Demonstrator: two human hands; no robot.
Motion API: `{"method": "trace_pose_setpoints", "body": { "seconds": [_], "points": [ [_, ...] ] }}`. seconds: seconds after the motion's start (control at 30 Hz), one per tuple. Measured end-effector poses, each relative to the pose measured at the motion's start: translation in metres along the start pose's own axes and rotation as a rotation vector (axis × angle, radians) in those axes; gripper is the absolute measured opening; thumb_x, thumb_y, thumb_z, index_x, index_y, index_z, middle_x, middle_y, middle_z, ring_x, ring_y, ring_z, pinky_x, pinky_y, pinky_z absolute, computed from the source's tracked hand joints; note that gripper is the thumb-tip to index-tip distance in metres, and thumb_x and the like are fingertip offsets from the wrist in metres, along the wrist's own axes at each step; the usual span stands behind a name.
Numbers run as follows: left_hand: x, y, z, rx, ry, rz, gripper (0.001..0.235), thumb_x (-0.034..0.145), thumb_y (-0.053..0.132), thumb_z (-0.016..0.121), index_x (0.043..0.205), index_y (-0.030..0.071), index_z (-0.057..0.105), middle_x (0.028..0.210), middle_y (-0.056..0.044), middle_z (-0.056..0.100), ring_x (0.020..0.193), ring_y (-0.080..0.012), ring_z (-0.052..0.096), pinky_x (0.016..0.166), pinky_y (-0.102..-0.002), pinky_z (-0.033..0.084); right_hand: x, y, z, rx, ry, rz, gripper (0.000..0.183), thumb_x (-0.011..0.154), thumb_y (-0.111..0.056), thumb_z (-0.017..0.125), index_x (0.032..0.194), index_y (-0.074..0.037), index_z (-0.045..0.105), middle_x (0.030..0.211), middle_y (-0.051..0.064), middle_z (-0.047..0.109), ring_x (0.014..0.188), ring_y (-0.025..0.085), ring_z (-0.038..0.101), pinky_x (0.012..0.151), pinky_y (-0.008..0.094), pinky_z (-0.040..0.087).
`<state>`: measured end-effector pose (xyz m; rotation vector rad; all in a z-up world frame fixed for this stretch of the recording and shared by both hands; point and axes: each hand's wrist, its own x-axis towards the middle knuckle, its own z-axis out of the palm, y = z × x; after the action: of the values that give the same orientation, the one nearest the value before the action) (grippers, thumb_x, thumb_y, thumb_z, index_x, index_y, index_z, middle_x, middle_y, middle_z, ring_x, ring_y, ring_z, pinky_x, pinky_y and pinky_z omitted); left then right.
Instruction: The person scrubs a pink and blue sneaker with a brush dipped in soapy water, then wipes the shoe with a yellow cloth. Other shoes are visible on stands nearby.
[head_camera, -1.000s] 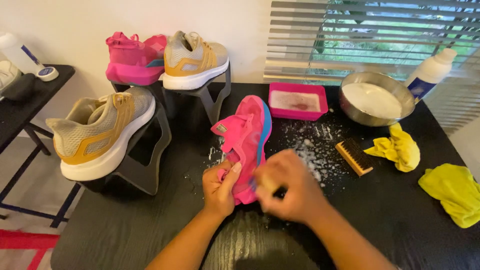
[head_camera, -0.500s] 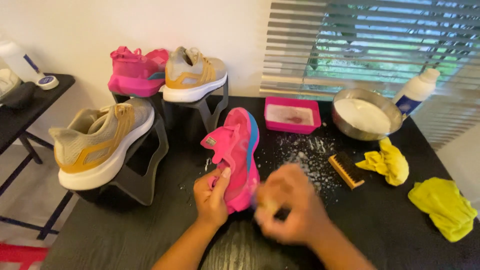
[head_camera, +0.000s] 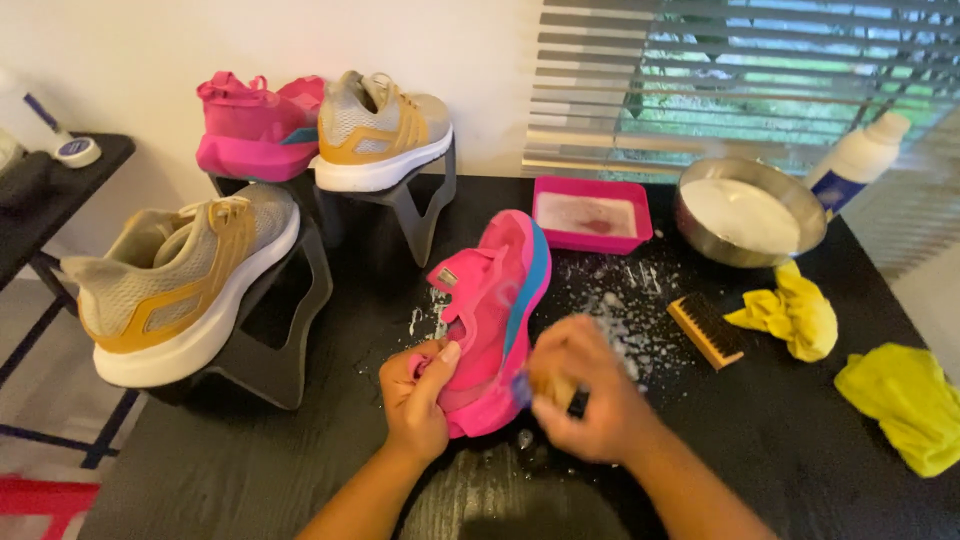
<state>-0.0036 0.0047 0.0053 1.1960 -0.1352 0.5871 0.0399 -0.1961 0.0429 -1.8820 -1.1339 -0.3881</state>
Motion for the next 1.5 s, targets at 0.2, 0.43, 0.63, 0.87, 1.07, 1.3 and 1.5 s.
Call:
{"method": "trace_pose_setpoints", "body": {
  "seconds": [0.2, 0.43, 0.63, 0.87, 1.07, 1.3, 1.5],
  "points": [
    [-0.003, 0.004, 0.003, 0.005, -0.043, 0.007, 0.049, 0.093, 0.006, 0.058, 0.062, 0.016, 0.021, 0.062, 0.006, 0.021, 0.056, -0.0097, 0.02, 0.055, -0.03, 0.015, 0.004, -0.013, -0.009, 0.147, 0.058, -0.024, 0.032, 0.088, -0.036, 0.058, 0.107, -0.013, 0.069, 0.1, 0.007, 0.059, 0.092, 0.022, 0.059, 0.086, 0.038, 0.046],
    [-0.003, 0.007, 0.009, 0.057, -0.144, 0.098, 0.048, 0.094, 0.003, 0.058, 0.063, 0.016, 0.023, 0.063, 0.005, 0.021, 0.059, -0.0106, 0.022, 0.058, -0.03, 0.019, 0.01, 0.002, -0.014, -0.128, 0.02, 0.185, 0.023, 0.09, -0.025, 0.067, 0.108, -0.011, 0.072, 0.1, 0.007, 0.063, 0.095, 0.024, 0.056, 0.092, 0.037, 0.042],
    [-0.007, 0.009, 0.007, 0.087, -0.198, 0.083, 0.05, 0.095, 0.004, 0.058, 0.06, 0.015, 0.024, 0.059, 0.005, 0.022, 0.057, -0.0109, 0.021, 0.059, -0.03, 0.023, 0.005, -0.005, -0.008, 0.012, -0.05, 0.053, 0.029, 0.086, -0.028, 0.065, 0.109, -0.012, 0.072, 0.101, 0.007, 0.062, 0.098, 0.026, 0.055, 0.091, 0.042, 0.043],
    [-0.004, 0.003, 0.007, -0.025, -0.108, 0.049, 0.05, 0.095, 0.005, 0.058, 0.061, 0.017, 0.023, 0.06, 0.007, 0.021, 0.055, -0.0097, 0.021, 0.055, -0.03, 0.017, 0.005, -0.017, -0.012, 0.067, -0.007, -0.009, 0.027, 0.087, -0.029, 0.062, 0.106, -0.013, 0.072, 0.098, 0.007, 0.062, 0.091, 0.023, 0.057, 0.085, 0.04, 0.042],
    [0.0, -0.033, -0.01, -0.007, -0.058, 0.159, 0.044, 0.09, 0.005, 0.066, 0.052, 0.009, 0.044, 0.049, -0.004, 0.04, 0.05, -0.012, 0.035, 0.048, -0.029, 0.029, -0.003, 0.012, -0.007, 0.02, 0.138, 0.106, 0.024, 0.084, -0.023, 0.074, 0.105, -0.01, 0.076, 0.09, 0.01, 0.065, 0.087, 0.029, 0.061, 0.082, 0.045, 0.048],
    [0.0, 0.0, 0.007, 0.066, -0.074, 0.071, 0.051, 0.096, 0.007, 0.061, 0.06, 0.016, 0.025, 0.06, 0.007, 0.023, 0.056, -0.0089, 0.024, 0.054, -0.029, 0.019, 0.004, -0.01, 0.0, -0.058, 0.04, 0.01, 0.02, 0.082, -0.025, 0.063, 0.096, -0.011, 0.07, 0.096, 0.008, 0.066, 0.091, 0.025, 0.062, 0.086, 0.041, 0.045],
    [-0.005, -0.004, 0.01, 0.174, -0.075, 0.078, 0.049, 0.097, 0.014, 0.061, 0.061, 0.017, 0.027, 0.06, 0.007, 0.025, 0.055, -0.0086, 0.024, 0.053, -0.03, 0.019, 0.002, -0.024, -0.008, -0.031, 0.116, -0.025, 0.023, 0.085, -0.021, 0.062, 0.101, -0.007, 0.069, 0.101, 0.011, 0.061, 0.092, 0.026, 0.058, 0.087, 0.04, 0.045]
  ]
}}
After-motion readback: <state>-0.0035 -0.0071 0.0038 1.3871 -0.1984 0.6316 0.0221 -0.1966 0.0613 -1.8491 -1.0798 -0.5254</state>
